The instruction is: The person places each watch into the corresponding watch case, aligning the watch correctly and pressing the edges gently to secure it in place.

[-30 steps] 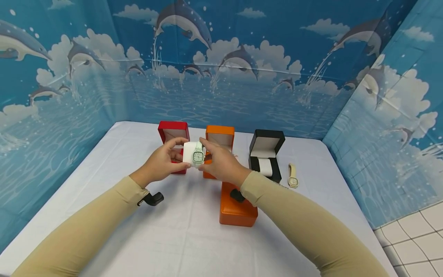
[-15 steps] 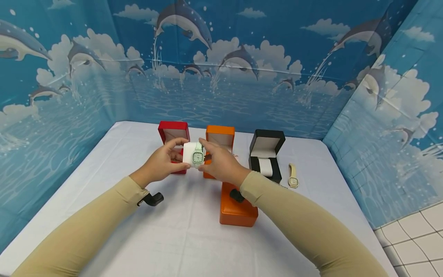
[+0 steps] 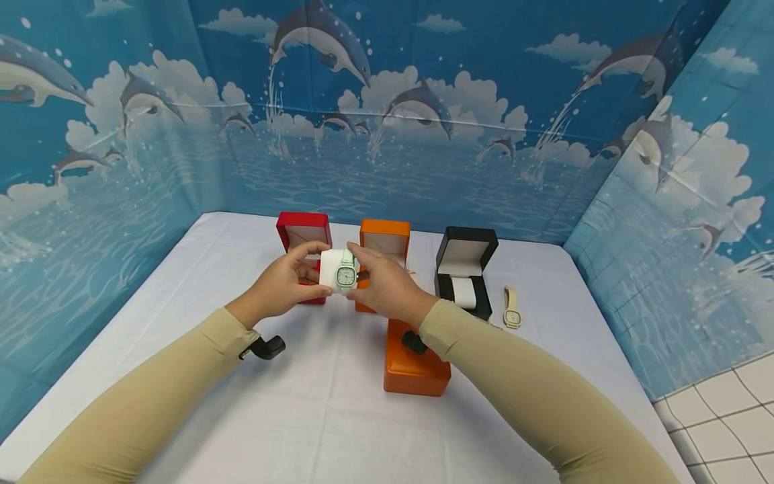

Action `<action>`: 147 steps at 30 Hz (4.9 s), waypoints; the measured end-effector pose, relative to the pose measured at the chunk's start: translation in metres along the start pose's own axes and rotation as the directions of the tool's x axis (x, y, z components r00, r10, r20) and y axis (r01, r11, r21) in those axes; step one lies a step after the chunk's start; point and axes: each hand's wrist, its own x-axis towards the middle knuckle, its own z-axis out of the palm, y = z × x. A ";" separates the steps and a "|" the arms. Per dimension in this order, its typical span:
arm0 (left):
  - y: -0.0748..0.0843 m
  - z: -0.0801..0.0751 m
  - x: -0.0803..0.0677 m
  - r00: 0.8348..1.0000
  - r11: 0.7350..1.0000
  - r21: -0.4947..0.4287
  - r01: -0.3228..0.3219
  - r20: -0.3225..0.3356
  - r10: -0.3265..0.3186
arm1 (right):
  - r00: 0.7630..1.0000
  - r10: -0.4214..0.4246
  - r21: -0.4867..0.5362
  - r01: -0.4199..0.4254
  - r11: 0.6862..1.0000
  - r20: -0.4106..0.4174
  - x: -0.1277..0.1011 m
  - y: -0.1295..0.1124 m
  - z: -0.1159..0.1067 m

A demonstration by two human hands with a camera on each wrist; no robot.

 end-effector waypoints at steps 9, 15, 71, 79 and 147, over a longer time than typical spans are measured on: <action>0.000 0.000 0.001 1.000 1.000 0.010 -0.007 0.004 0.007 | 1.000 -0.019 -0.001 0.019 1.000 0.002 -0.001 0.000 -0.001; 0.001 0.000 0.000 1.000 1.000 0.022 0.007 0.013 -0.007 | 1.000 -0.023 0.008 0.023 1.000 0.005 -0.003 0.000 0.000; 0.000 0.001 -0.004 0.999 1.000 -0.008 0.021 0.033 -0.021 | 0.998 0.010 0.079 -0.015 0.997 0.058 -0.002 -0.004 0.004; 0.004 0.002 -0.003 0.999 1.000 -0.012 0.027 0.046 -0.027 | 0.999 -0.011 0.078 0.008 0.997 0.043 0.001 -0.003 0.005; 0.003 -0.007 -0.009 0.997 1.000 0.015 0.017 0.070 -0.018 | 1.000 0.000 0.032 -0.001 0.999 0.026 0.011 -0.012 0.010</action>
